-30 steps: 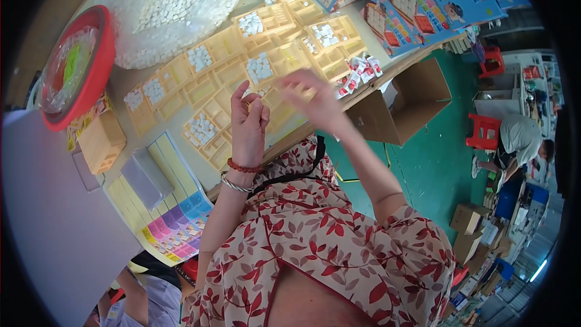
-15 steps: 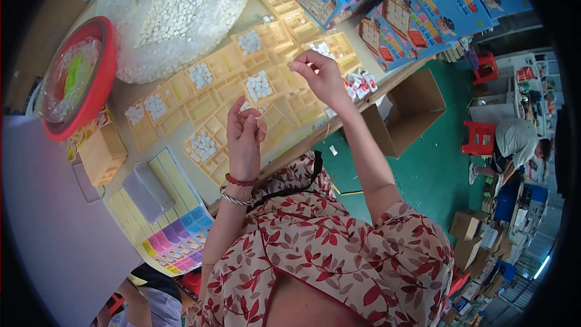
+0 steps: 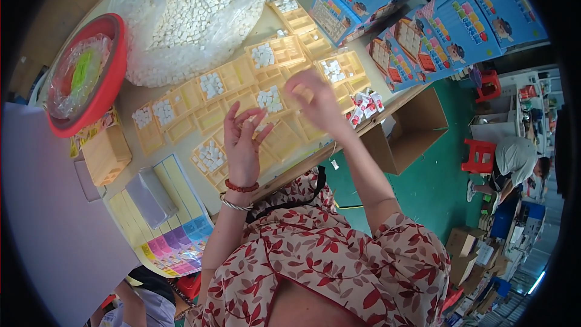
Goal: Sorting and packing small white and pink parts into plastic grid trays and bags.
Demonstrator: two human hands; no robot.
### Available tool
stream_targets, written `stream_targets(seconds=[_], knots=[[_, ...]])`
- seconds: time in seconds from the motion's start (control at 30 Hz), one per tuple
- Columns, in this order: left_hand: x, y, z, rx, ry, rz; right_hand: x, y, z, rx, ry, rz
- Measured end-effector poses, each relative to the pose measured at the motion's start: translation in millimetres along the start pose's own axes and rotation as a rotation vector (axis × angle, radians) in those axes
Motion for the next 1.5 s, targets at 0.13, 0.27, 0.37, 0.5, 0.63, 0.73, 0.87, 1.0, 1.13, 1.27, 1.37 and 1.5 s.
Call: stream_targets(seconds=[0.13, 0.27, 0.37, 0.5, 0.63, 0.73, 0.87, 1.0, 1.13, 1.27, 1.37, 1.5], knots=[[2.3, -3.8, -9.2, -0.041, 0.179, -0.043, 106.1, -13.3, -45.5, 0.282, 0.532, 0.252], [4.4, -5.6, -11.9, -0.102, 0.271, -0.076, 161.5, -16.3, -51.9, 0.159, 0.635, 0.414], [8.8, -7.6, -11.4, -0.111, 0.311, -0.102, 160.9, -15.2, -48.4, 0.027, 0.784, 0.389], [9.3, -12.3, -14.0, -0.108, 0.341, -0.037, 87.8, -22.3, -20.6, -0.101, 0.318, 0.461], [4.0, -16.0, -8.9, -0.094, 0.336, -0.013, -7.7, 7.4, 28.8, -0.383, -0.468, 0.555], [-2.3, -12.5, -6.1, -0.111, 0.290, 0.012, -26.4, 26.3, 53.9, -0.325, -0.582, 0.565], [0.5, -12.6, -17.4, -0.016, 0.238, 0.091, -24.6, 13.7, 39.7, -0.399, -0.326, 0.468], [20.5, -14.5, -36.8, 0.098, 0.284, 0.142, 55.7, -17.2, 5.3, -0.225, 0.525, -0.030], [26.2, -7.4, -30.2, 0.037, 0.227, 0.094, 144.6, -59.9, -31.7, -0.211, 0.753, -0.105], [20.6, -2.8, -27.3, 0.007, 0.240, 0.062, 189.6, -75.1, -39.4, -0.277, 0.845, -0.155], [17.2, -3.0, -26.4, 0.000, 0.234, 0.030, 186.8, -75.6, -33.8, -0.318, 0.894, -0.086], [16.8, -2.4, -21.7, 0.034, 0.173, 0.073, 98.3, -57.5, -2.0, -0.109, 0.443, 0.287]])
Point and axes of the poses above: each hand's wrist, its own y-axis away from the middle knuckle, its own z-axis out of the palm, x = y × z, the point moved 1 cm from there along -y, towards the middle knuckle, and after that the axes turned 10 degrees about -z, right-handed, at the moved point
